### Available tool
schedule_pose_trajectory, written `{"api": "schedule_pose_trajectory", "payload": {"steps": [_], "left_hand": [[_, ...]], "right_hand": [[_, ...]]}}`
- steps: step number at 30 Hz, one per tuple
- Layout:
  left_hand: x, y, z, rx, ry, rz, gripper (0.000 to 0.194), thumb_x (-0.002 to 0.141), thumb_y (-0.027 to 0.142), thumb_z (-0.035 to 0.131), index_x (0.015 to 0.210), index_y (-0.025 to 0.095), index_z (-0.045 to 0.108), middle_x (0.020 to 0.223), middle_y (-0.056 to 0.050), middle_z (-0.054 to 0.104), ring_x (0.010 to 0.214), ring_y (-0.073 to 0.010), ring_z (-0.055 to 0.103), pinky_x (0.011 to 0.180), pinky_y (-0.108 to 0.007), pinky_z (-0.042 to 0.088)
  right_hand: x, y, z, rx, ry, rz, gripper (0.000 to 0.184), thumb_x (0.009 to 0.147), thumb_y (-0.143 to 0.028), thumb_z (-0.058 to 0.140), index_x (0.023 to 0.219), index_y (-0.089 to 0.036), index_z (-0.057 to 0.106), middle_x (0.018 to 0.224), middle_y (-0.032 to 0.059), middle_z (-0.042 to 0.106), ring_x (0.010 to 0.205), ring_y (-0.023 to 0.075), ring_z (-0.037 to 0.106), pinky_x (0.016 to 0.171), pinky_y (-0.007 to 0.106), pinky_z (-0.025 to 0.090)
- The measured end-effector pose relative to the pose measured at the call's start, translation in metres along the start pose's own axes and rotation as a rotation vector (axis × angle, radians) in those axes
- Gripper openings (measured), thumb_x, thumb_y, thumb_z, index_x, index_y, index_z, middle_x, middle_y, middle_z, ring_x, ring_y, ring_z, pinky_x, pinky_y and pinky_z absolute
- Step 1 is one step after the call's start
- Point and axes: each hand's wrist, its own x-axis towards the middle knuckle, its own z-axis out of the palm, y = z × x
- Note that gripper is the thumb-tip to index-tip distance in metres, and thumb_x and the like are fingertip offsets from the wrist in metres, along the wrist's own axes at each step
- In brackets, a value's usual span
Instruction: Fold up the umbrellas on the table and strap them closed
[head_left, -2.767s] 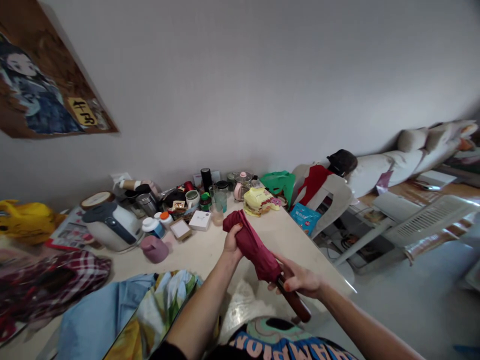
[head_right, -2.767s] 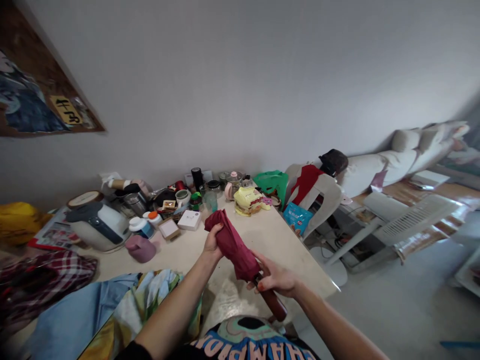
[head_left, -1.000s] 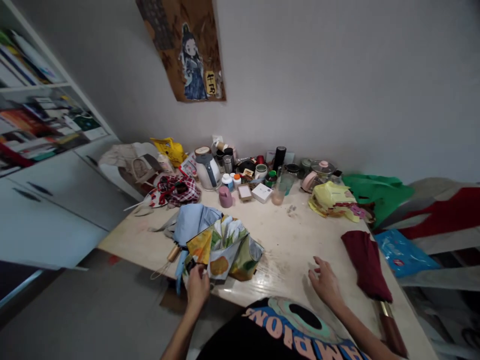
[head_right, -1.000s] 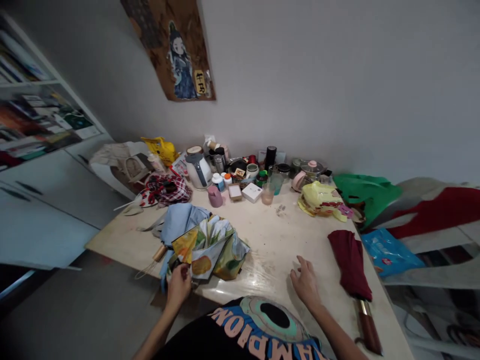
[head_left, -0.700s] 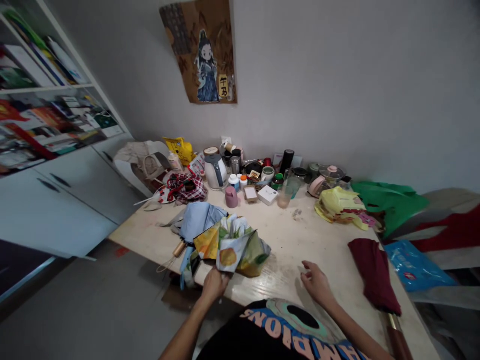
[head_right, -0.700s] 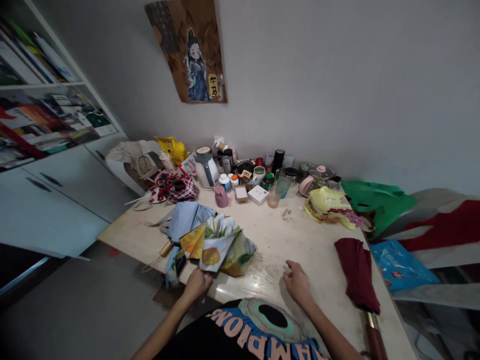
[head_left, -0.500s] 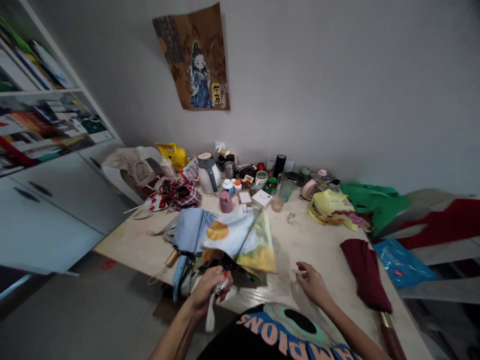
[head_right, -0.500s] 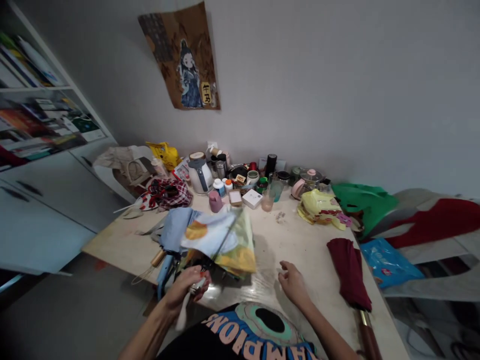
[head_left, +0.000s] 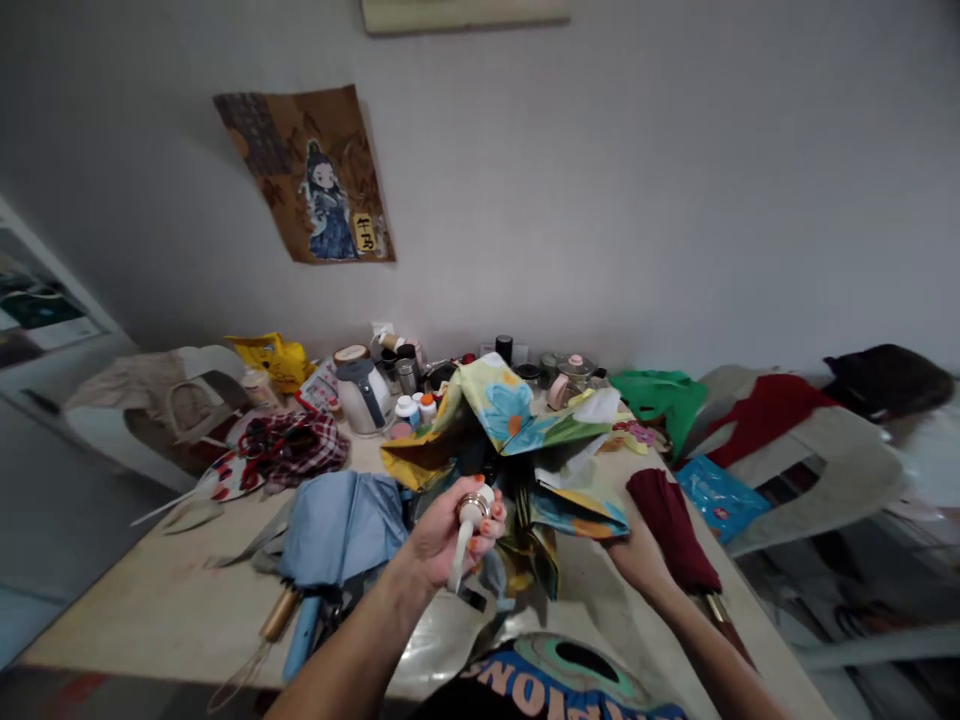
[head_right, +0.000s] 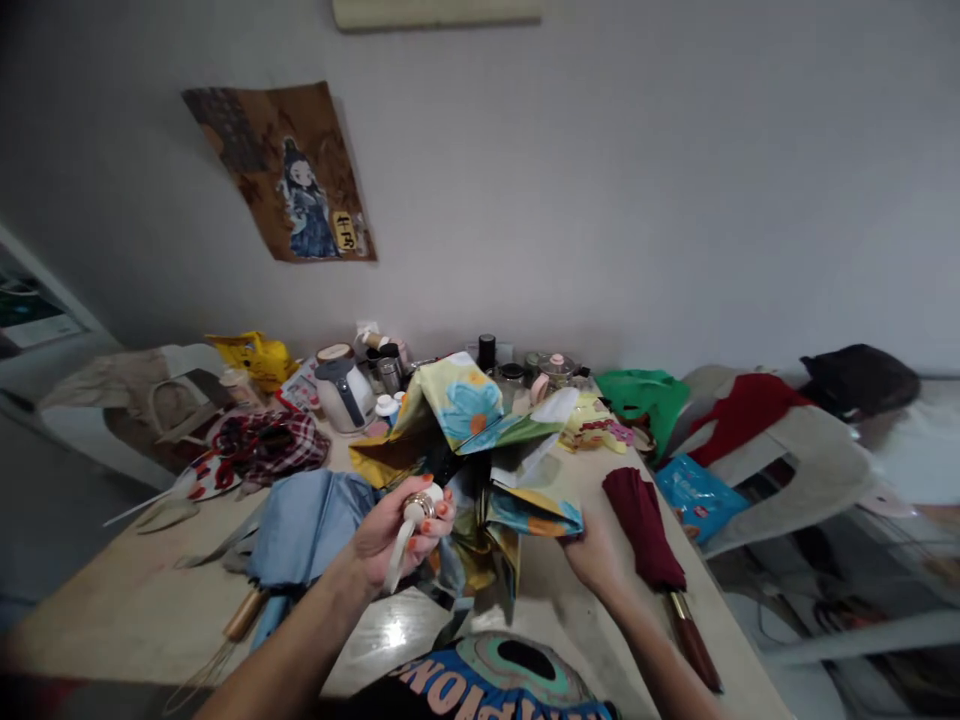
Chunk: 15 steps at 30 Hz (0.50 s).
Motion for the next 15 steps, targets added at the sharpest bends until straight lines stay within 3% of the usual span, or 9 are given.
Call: {"api": "schedule_pose_trajectory", "payload": {"steps": [3,6,10,15], "left_hand": [[0.005,0.003,0.006,0.069,-0.013,0.056,0.018,0.084,0.027,0.052,0.085,0.010,0.055,0.070,-0.004,0.051,0.050,-0.0075,0.046,0.036,-0.013,0.030],[0.006,0.013,0.023,-0.097,-0.083,0.069,0.015,0.084,0.024,0.049,0.088,0.010,0.053,0.069,-0.002,0.047,0.047,-0.0047,0.043,0.034,-0.010,0.030],[0.013,0.030,0.052,-0.337,-0.093,-0.057,0.012,0.085,0.022,0.046,0.088,0.010,0.048,0.068,-0.001,0.044,0.049,-0.0040,0.045,0.038,-0.008,0.038],[0.033,0.024,0.064,-0.265,-0.010,-0.224,0.020,0.090,0.026,0.040,0.083,0.009,0.048,0.069,-0.003,0.046,0.053,-0.0066,0.047,0.041,-0.012,0.044]], "right_hand": [[0.002,-0.006,-0.032,0.134,0.125,0.214,0.037,0.066,-0.031,0.055,0.097,-0.014,0.063,0.081,0.0092,0.071,0.066,0.0228,0.069,0.064,0.038,0.058],[0.000,-0.024,-0.054,0.191,0.235,0.283,0.038,0.064,-0.033,0.058,0.097,-0.014,0.061,0.079,0.0076,0.070,0.060,0.0196,0.067,0.056,0.033,0.056],[-0.007,-0.064,-0.054,0.164,0.249,0.115,0.033,0.073,-0.033,0.058,0.100,-0.015,0.061,0.081,0.0072,0.069,0.061,0.0169,0.066,0.058,0.030,0.056],[-0.016,-0.109,-0.035,-0.014,0.122,-0.265,0.021,0.087,-0.025,0.052,0.106,-0.019,0.061,0.089,0.0066,0.067,0.068,0.0146,0.063,0.060,0.026,0.053]]}}
